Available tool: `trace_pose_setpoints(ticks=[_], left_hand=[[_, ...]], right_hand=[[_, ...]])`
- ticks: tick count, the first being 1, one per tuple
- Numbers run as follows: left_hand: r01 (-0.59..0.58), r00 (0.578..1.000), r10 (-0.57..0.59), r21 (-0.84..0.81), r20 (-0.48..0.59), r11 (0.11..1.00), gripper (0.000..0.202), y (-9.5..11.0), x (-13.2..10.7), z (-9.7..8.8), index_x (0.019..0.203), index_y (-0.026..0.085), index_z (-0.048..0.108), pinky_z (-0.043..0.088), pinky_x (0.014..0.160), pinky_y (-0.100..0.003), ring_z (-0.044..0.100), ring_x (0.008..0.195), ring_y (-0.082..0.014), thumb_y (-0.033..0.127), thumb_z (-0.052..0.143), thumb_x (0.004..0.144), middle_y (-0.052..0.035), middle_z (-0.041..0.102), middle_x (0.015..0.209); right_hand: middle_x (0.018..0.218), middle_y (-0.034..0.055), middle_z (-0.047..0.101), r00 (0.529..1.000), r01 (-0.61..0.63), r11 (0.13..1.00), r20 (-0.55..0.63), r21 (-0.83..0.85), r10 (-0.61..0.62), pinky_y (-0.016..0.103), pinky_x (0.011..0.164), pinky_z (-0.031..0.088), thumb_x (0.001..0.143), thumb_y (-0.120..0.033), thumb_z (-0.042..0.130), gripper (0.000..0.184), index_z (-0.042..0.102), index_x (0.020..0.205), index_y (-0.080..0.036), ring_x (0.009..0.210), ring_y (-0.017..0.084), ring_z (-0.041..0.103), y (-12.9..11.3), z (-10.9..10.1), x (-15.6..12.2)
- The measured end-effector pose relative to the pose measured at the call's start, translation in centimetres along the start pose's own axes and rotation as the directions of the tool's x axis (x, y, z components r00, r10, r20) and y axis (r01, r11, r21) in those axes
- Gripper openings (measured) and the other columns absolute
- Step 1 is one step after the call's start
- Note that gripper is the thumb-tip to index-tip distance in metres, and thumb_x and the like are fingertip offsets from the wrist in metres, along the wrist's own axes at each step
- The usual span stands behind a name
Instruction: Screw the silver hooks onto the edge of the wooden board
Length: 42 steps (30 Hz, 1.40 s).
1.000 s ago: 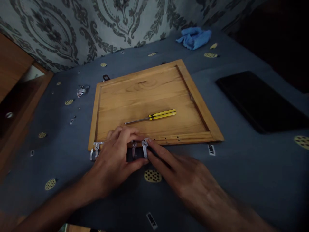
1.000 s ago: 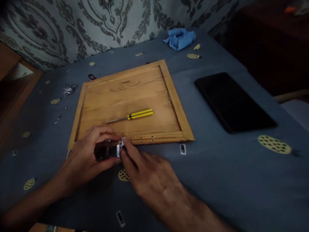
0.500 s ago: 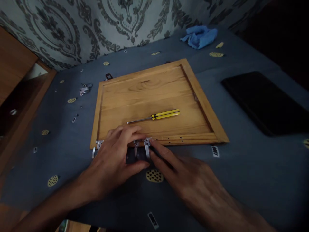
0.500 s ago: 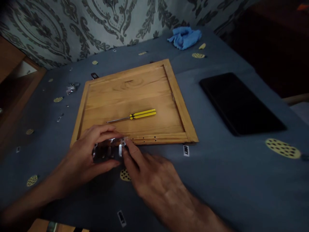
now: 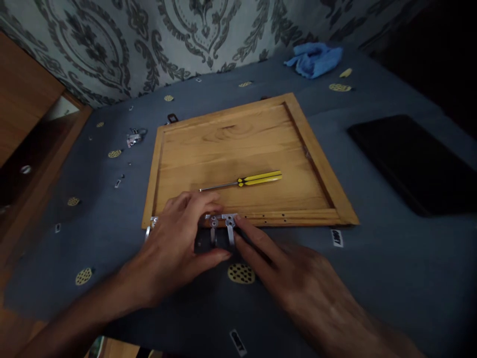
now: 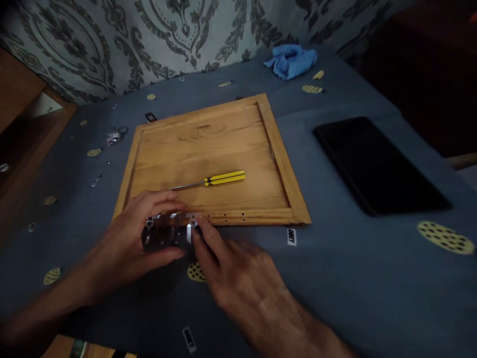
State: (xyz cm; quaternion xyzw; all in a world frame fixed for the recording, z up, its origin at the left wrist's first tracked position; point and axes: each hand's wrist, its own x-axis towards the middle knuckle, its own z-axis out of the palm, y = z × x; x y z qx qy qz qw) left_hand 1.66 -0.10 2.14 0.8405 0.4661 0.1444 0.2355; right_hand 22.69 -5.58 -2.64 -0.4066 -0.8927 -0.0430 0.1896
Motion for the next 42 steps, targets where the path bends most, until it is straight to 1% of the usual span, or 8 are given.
trace_pose_setpoints(ticks=[7,11,15,19,24,30,35,42], left_hand=[[-0.024,0.998,0.018,0.089,0.065,0.996,0.051,0.9,0.0,0.4,0.124,0.027,0.045,0.045,0.1,-0.049,0.053,0.122,-0.0293,0.026,0.074,0.082,-0.0068,0.061,0.128],[-0.016,1.0,0.013,0.097,0.029,0.995,0.055,0.5,0.0,1.0,0.128,0.026,0.044,0.044,0.101,-0.049,0.054,0.119,-0.0283,0.023,0.073,0.082,-0.006,0.062,0.125],[-0.034,0.999,0.034,0.096,-0.002,0.995,0.052,0.2,-0.1,1.3,0.128,0.025,0.044,0.045,0.1,-0.049,0.055,0.119,-0.0281,0.025,0.071,0.083,-0.0065,0.063,0.125],[-0.021,1.0,0.021,0.071,0.001,0.997,0.055,0.2,0.0,1.3,0.129,0.026,0.043,0.046,0.098,-0.047,0.056,0.118,-0.0275,0.025,0.073,0.083,-0.0059,0.065,0.12],[0.002,1.0,-0.001,0.042,-0.011,0.999,0.052,0.3,0.2,1.2,0.125,0.027,0.046,0.047,0.097,-0.045,0.058,0.116,-0.0266,0.023,0.074,0.081,-0.0053,0.064,0.119],[-0.008,1.0,0.009,0.043,-0.017,0.999,0.045,0.2,0.1,1.3,0.119,0.025,0.05,0.049,0.094,-0.043,0.059,0.113,-0.0268,0.026,0.074,0.081,-0.0068,0.064,0.119],[0.02,1.0,-0.019,0.051,-0.007,0.999,0.045,0.3,0.2,1.3,0.12,0.024,0.05,0.049,0.092,-0.045,0.059,0.111,-0.0271,0.025,0.073,0.081,-0.0074,0.063,0.117],[0.021,1.0,-0.021,0.057,0.004,0.998,0.045,0.5,0.4,1.2,0.118,0.025,0.051,0.051,0.091,-0.045,0.06,0.109,-0.0274,0.023,0.074,0.08,-0.0073,0.065,0.116]], right_hand=[[0.139,0.0176,0.061,1.0,-0.009,0.999,0.018,0.032,0.009,0.026,0.06,0.061,0.078,0.008,0.045,0.053,0.063,0.125,-0.01,0.074,0.015,0.071,0.1,0.1,-0.1],[0.142,0.0183,0.058,0.999,-0.005,1.0,0.033,0.02,0.004,0.028,0.062,0.062,0.077,0.008,0.045,0.056,0.061,0.129,-0.009,0.074,0.016,0.071,0.1,0.2,-0.3],[0.143,0.0205,0.056,1.0,-0.002,1.0,0.023,0.015,0.002,0.031,0.057,0.061,0.077,0.008,0.04,0.059,0.059,0.131,-0.006,0.071,0.018,0.071,0.0,0.2,-0.4],[0.142,0.0179,0.058,0.999,-0.018,1.0,0.029,0.006,0.018,0.03,0.057,0.061,0.076,0.009,0.042,0.059,0.061,0.129,-0.008,0.069,0.017,0.071,-0.1,0.1,-0.2],[0.14,0.0173,0.06,0.999,-0.022,1.0,0.027,0.022,0.021,0.029,0.059,0.061,0.075,0.01,0.043,0.059,0.062,0.128,-0.007,0.072,0.017,0.071,-0.2,0.0,-0.1],[0.139,0.0199,0.06,1.0,-0.009,0.999,0.02,0.043,0.008,0.03,0.058,0.062,0.075,0.008,0.043,0.057,0.061,0.128,-0.005,0.075,0.019,0.072,-0.1,0.1,-0.2],[0.139,0.0192,0.061,1.0,-0.017,0.999,0.007,0.038,0.016,0.029,0.059,0.061,0.078,0.009,0.042,0.054,0.062,0.126,-0.005,0.072,0.017,0.071,0.0,0.2,-0.3],[0.14,0.0215,0.059,1.0,-0.023,0.998,0.011,0.05,0.023,0.032,0.056,0.061,0.079,0.007,0.042,0.054,0.059,0.13,-0.003,0.07,0.02,0.071,-0.3,0.5,-0.2]])
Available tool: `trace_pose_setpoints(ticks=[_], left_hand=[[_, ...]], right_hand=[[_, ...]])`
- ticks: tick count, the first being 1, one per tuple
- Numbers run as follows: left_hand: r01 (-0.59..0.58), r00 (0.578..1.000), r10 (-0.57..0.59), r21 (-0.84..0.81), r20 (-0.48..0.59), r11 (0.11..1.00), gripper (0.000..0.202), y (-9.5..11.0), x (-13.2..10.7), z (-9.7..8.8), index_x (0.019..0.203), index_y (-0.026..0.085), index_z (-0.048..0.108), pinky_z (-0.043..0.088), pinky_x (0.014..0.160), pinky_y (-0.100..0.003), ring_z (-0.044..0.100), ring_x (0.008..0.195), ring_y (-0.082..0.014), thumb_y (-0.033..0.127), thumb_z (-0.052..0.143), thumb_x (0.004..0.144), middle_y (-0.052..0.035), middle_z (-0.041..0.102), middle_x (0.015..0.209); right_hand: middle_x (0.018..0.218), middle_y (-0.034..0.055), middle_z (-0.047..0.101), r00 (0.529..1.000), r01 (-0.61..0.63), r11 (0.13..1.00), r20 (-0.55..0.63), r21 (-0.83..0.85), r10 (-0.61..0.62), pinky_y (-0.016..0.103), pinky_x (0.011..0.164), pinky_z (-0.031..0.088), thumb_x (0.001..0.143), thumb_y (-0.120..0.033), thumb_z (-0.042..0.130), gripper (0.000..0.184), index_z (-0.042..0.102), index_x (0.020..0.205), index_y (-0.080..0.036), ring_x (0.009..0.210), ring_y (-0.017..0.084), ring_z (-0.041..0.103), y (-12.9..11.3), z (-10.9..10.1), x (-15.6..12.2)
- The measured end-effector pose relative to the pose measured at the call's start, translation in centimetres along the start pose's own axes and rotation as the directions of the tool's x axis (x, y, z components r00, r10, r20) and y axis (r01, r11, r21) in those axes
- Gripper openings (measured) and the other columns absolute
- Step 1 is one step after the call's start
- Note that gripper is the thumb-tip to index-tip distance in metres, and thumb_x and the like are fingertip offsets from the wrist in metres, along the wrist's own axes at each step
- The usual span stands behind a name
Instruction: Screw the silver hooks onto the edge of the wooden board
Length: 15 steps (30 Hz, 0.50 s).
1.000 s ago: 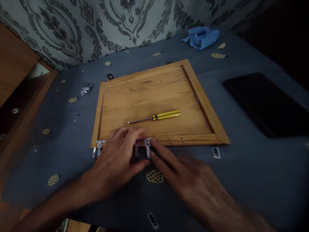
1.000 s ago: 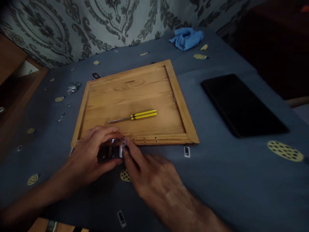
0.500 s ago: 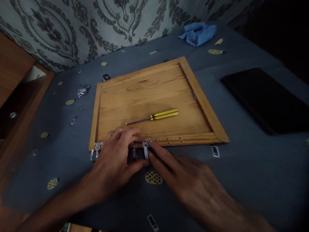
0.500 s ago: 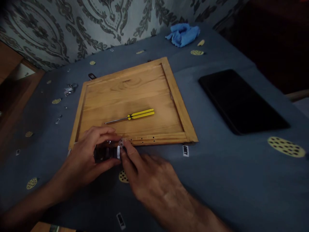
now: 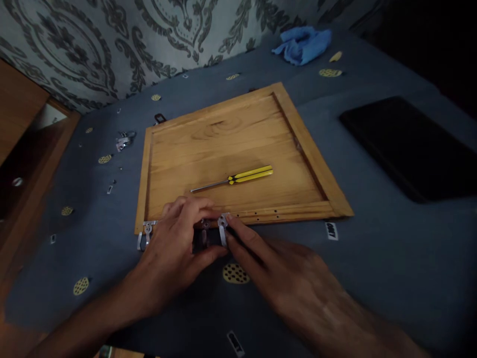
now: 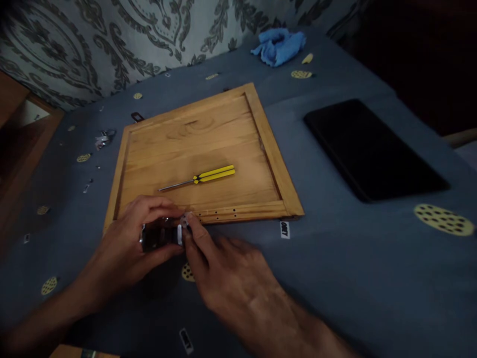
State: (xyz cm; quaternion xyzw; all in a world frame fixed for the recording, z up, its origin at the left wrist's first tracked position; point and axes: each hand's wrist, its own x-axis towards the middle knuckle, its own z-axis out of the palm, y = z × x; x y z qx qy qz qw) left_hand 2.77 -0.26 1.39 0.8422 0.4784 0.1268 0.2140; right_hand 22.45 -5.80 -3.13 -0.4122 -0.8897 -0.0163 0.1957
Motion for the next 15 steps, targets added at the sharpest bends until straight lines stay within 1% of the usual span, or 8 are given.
trace_pose_setpoints(ticks=[4,10,15], left_hand=[[0.015,1.0,-0.015,-0.001,0.008,1.0,0.045,0.01,-0.01,-0.07,0.119,0.024,0.051,0.052,0.09,-0.045,0.06,0.11,-0.0272,0.024,0.073,0.08,-0.0074,0.065,0.116],[0.026,1.0,-0.026,0.006,-0.006,1.0,0.046,-0.11,-0.01,0.06,0.118,0.024,0.051,0.052,0.09,-0.044,0.061,0.108,-0.0265,0.024,0.075,0.079,-0.0065,0.064,0.116],[0.019,1.0,-0.019,0.017,-0.014,1.0,0.043,0.0,-0.1,0.01,0.117,0.025,0.052,0.051,0.091,-0.044,0.06,0.109,-0.0267,0.023,0.074,0.08,-0.0063,0.063,0.116]], right_hand=[[0.142,0.0219,0.056,1.0,0.001,1.0,0.002,0.007,-0.001,0.032,0.058,0.062,0.08,0.008,0.038,0.057,0.057,0.132,-0.004,0.072,0.019,0.071,0.09,0.02,-0.13],[0.145,0.0221,0.054,1.0,-0.019,0.999,-0.016,0.047,0.02,0.033,0.069,0.064,0.078,0.008,0.038,0.059,0.055,0.134,-0.003,0.086,0.021,0.073,0.18,-0.22,-0.08],[0.144,0.0167,0.057,0.999,-0.042,0.999,0.022,0.033,0.042,0.031,0.057,0.062,0.078,0.008,0.042,0.057,0.061,0.129,-0.008,0.071,0.018,0.071,-0.02,-0.19,0.27]])
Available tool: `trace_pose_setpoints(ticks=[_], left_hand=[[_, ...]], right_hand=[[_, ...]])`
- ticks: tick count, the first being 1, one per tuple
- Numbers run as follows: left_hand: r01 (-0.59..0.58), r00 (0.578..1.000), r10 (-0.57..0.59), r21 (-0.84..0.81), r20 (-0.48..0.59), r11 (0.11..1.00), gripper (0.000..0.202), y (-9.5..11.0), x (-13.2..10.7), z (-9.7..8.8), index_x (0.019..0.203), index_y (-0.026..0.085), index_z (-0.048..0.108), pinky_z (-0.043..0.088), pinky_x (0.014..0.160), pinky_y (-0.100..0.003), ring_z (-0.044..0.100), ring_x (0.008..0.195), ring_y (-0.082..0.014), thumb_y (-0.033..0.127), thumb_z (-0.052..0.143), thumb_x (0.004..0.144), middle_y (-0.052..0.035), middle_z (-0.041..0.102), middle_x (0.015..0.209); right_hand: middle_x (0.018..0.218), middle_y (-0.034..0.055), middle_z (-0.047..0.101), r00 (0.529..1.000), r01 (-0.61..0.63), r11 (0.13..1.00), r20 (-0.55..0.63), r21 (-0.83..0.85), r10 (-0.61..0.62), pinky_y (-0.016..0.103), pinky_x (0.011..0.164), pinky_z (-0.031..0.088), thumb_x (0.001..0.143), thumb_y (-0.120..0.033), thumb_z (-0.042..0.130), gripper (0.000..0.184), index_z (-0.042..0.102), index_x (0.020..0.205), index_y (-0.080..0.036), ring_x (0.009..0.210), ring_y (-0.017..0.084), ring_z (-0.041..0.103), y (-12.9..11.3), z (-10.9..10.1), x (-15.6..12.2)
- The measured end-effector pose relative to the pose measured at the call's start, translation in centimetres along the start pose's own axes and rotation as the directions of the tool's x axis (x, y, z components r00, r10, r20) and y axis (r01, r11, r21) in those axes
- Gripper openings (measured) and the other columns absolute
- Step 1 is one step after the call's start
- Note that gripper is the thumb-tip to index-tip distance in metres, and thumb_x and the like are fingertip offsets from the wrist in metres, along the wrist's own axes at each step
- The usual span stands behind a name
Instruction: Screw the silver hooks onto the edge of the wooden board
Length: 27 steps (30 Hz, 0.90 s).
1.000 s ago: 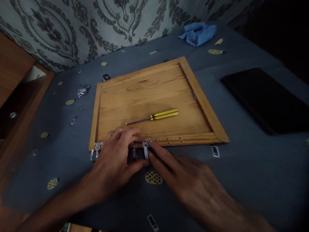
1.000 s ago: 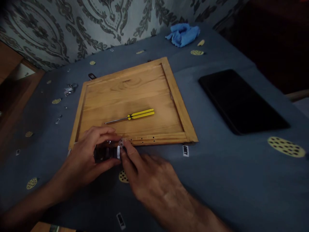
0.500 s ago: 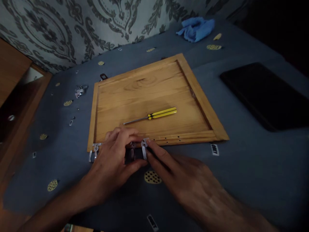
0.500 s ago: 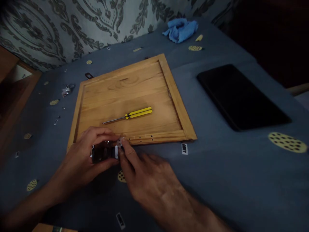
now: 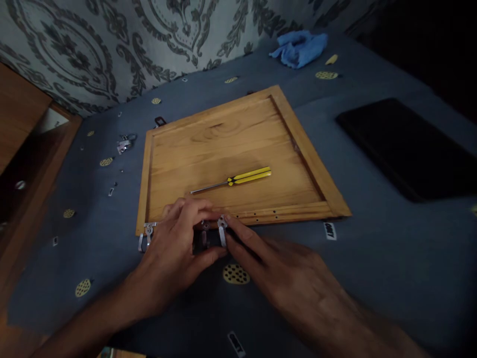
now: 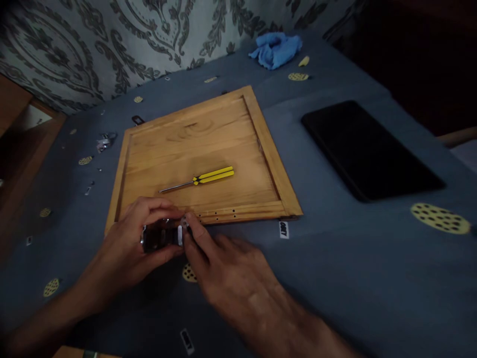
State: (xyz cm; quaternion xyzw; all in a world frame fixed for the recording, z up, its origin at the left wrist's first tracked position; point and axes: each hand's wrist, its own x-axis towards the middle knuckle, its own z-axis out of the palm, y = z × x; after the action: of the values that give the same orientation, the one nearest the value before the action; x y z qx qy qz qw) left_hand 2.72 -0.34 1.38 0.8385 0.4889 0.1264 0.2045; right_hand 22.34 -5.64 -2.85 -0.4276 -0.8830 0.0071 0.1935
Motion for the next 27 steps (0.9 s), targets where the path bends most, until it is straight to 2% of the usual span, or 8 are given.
trace_pose_setpoints(ticks=[6,9,12,15,19,21,25,27], left_hand=[[-0.044,0.999,0.044,-0.016,0.006,0.999,0.047,0.1,-0.3,0.1,0.121,0.027,0.047,0.051,0.095,-0.047,0.06,0.111,-0.0265,0.023,0.072,0.082,-0.0061,0.063,0.117],[-0.028,0.999,0.029,-0.071,0.016,0.997,0.053,0.0,-0.4,-0.9,0.127,0.028,0.046,0.051,0.097,-0.046,0.059,0.116,-0.0263,0.028,0.074,0.082,-0.0065,0.061,0.123],[0.014,0.996,-0.022,-0.098,-0.081,0.995,0.047,-0.2,-0.5,-3.0,0.125,0.027,0.052,0.05,0.1,-0.044,0.059,0.119,-0.0262,0.035,0.073,0.084,-0.006,0.062,0.125],[0.053,0.973,-0.091,-0.179,-0.212,0.983,0.035,-1.2,-0.5,-5.2,0.117,0.026,0.057,0.05,0.098,-0.041,0.061,0.118,-0.0256,0.038,0.069,0.087,-0.0049,0.066,0.121],[0.08,0.932,-0.18,-0.306,-0.315,0.949,0.029,-4.1,-0.6,-6.6,0.107,0.025,0.061,0.049,0.098,-0.041,0.066,0.107,-0.0238,0.038,0.071,0.084,-0.0037,0.072,0.11],[0.102,0.901,-0.235,-0.349,-0.365,0.932,0.028,-6.2,-0.5,-7.0,0.102,0.023,0.062,0.051,0.091,-0.038,0.068,0.103,-0.0239,0.04,0.071,0.081,-0.0036,0.073,0.104],[0.2,0.807,-0.339,-0.317,-0.484,0.927,0.025,-11.0,-0.5,-7.7,0.095,0.023,0.061,0.051,0.081,-0.031,0.068,0.096,-0.0213,0.04,0.07,0.078,-0.0019,0.073,0.097],[0.232,0.787,-0.343,-0.27,-0.513,0.935,0.022,-13.4,-0.7,-8.2,0.094,0.022,0.06,0.051,0.077,-0.03,0.068,0.089,-0.0197,0.039,0.065,0.08,-0.0015,0.071,0.09]], right_hand=[[0.142,0.0147,0.059,1.0,0.005,0.999,0.0,-0.047,-0.005,0.026,0.054,0.06,0.079,0.008,0.042,0.055,0.063,0.126,-0.011,0.064,0.013,0.069,0.1,0.1,0.2],[0.139,0.0128,0.062,1.0,0.006,0.998,-0.006,-0.058,-0.007,0.025,0.053,0.059,0.077,0.009,0.043,0.055,0.065,0.123,-0.012,0.063,0.012,0.069,0.1,-0.1,0.2],[0.139,0.0119,0.062,1.0,0.008,0.997,0.008,-0.075,-0.007,0.026,0.051,0.059,0.073,0.012,0.042,0.058,0.065,0.12,-0.014,0.061,0.013,0.069,0.0,-0.3,0.3],[0.141,0.0119,0.06,1.0,0.009,0.998,0.031,-0.062,-0.007,0.026,0.051,0.059,0.069,0.013,0.043,0.061,0.065,0.119,-0.015,0.062,0.013,0.07,-0.1,-0.3,0.2],[0.142,0.0117,0.059,1.0,0.001,0.998,0.02,-0.069,0.0,0.027,0.048,0.058,0.066,0.014,0.046,0.062,0.066,0.116,-0.015,0.06,0.013,0.069,-0.1,-0.3,0.3],[0.14,0.012,0.061,1.0,0.008,0.997,0.013,-0.083,-0.006,0.028,0.048,0.059,0.067,0.014,0.044,0.06,0.067,0.114,-0.015,0.059,0.014,0.069,0.0,-0.3,0.5],[0.135,0.0129,0.064,0.999,0.02,0.997,-0.04,-0.068,-0.022,0.029,0.049,0.06,0.07,0.014,0.039,0.058,0.069,0.111,-0.014,0.061,0.016,0.071,0.1,-0.1,0.5],[0.137,0.0133,0.063,0.996,0.039,0.998,-0.084,-0.042,-0.043,0.028,0.048,0.059,0.072,0.013,0.037,0.06,0.068,0.114,-0.014,0.059,0.015,0.071,0.4,0.6,0.0]])
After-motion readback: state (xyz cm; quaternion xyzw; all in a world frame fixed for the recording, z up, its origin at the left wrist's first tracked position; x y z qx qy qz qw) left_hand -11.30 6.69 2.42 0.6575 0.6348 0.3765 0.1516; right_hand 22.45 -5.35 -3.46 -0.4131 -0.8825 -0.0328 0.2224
